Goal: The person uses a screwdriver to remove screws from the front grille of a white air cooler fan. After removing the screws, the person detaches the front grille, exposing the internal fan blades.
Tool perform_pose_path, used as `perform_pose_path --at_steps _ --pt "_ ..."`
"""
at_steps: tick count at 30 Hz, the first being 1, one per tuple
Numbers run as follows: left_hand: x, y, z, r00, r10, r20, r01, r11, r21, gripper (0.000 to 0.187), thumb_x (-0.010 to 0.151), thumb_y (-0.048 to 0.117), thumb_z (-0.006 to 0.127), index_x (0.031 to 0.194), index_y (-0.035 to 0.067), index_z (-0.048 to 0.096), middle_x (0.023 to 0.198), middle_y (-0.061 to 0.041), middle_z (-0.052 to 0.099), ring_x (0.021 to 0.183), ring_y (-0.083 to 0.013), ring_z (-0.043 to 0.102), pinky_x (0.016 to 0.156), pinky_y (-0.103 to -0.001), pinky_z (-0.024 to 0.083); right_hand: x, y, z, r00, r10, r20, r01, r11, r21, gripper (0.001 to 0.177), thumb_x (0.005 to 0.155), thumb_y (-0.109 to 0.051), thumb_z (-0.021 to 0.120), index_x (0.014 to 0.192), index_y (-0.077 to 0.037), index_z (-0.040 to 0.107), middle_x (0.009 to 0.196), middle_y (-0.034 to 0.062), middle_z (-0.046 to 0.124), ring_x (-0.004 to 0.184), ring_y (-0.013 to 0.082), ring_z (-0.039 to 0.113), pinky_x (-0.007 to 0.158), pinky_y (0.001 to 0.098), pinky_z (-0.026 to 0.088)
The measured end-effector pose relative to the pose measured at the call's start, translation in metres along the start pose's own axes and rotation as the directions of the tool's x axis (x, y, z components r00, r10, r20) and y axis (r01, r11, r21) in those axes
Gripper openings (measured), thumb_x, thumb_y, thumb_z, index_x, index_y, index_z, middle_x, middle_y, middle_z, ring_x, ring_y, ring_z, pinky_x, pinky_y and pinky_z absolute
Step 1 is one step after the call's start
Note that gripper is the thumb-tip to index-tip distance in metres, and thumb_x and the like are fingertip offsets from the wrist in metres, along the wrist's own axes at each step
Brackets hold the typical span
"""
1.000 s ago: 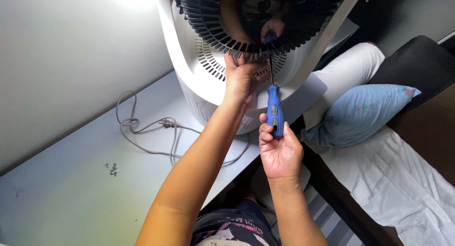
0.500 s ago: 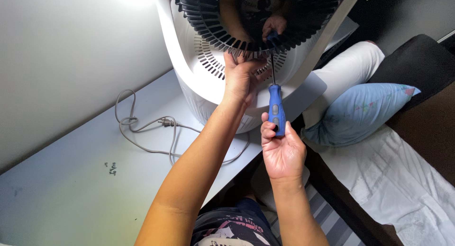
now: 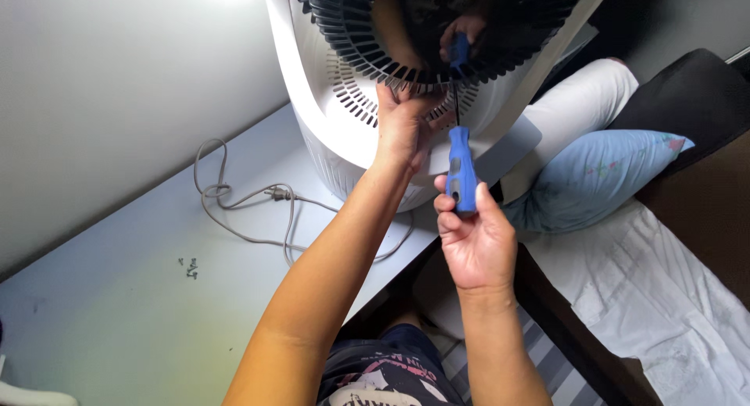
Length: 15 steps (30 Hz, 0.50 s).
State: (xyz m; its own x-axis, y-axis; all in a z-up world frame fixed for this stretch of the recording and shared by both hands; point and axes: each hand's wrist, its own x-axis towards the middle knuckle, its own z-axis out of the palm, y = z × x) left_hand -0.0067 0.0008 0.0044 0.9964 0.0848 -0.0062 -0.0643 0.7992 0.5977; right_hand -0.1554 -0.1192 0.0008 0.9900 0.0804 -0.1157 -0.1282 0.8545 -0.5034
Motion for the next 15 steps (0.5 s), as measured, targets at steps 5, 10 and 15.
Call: perform_pose_path --at_steps 5,10,15 --pt "-0.008 0.008 0.009 1.0 0.009 -0.005 -0.009 1.0 -0.007 0.062 0.08 -0.01 0.066 0.126 0.019 0.038 0.116 -0.006 0.058 0.105 -0.0261 0.063 0.077 -0.055 0.058 -0.005 0.013 0.003 0.999 -0.03 -0.018 0.028 0.997 -0.066 0.045 0.105 -0.022 0.057 0.14 0.006 0.052 0.118 0.0218 0.063 0.089 0.0214 0.057 0.069 0.0261 0.05" --pt "-0.01 0.011 0.011 1.0 -0.024 -0.015 0.024 1.0 0.009 0.067 0.081 -0.01 0.066 0.129 0.022 0.033 0.119 -0.008 0.057 0.109 -0.0274 0.062 0.076 -0.054 0.058 -0.002 0.017 -0.001 0.998 -0.057 -0.019 0.055 0.995 -0.078 0.045 0.105 -0.021 0.057 0.141 0.006 0.052 0.118 0.0213 0.063 0.089 0.0213 0.057 0.07 0.0262 0.05" --pt "-0.01 0.01 0.008 1.0 -0.026 -0.007 0.027 1.0 0.015 0.067 0.082 -0.009 0.064 0.132 0.022 0.033 0.124 -0.006 0.056 0.112 -0.0255 0.061 0.078 -0.056 0.057 -0.002 0.019 -0.005 0.997 -0.062 -0.037 0.059 0.995 -0.076 0.046 0.104 -0.021 0.056 0.141 0.007 0.052 0.117 0.0222 0.064 0.088 0.0217 0.057 0.07 0.0261 0.051"
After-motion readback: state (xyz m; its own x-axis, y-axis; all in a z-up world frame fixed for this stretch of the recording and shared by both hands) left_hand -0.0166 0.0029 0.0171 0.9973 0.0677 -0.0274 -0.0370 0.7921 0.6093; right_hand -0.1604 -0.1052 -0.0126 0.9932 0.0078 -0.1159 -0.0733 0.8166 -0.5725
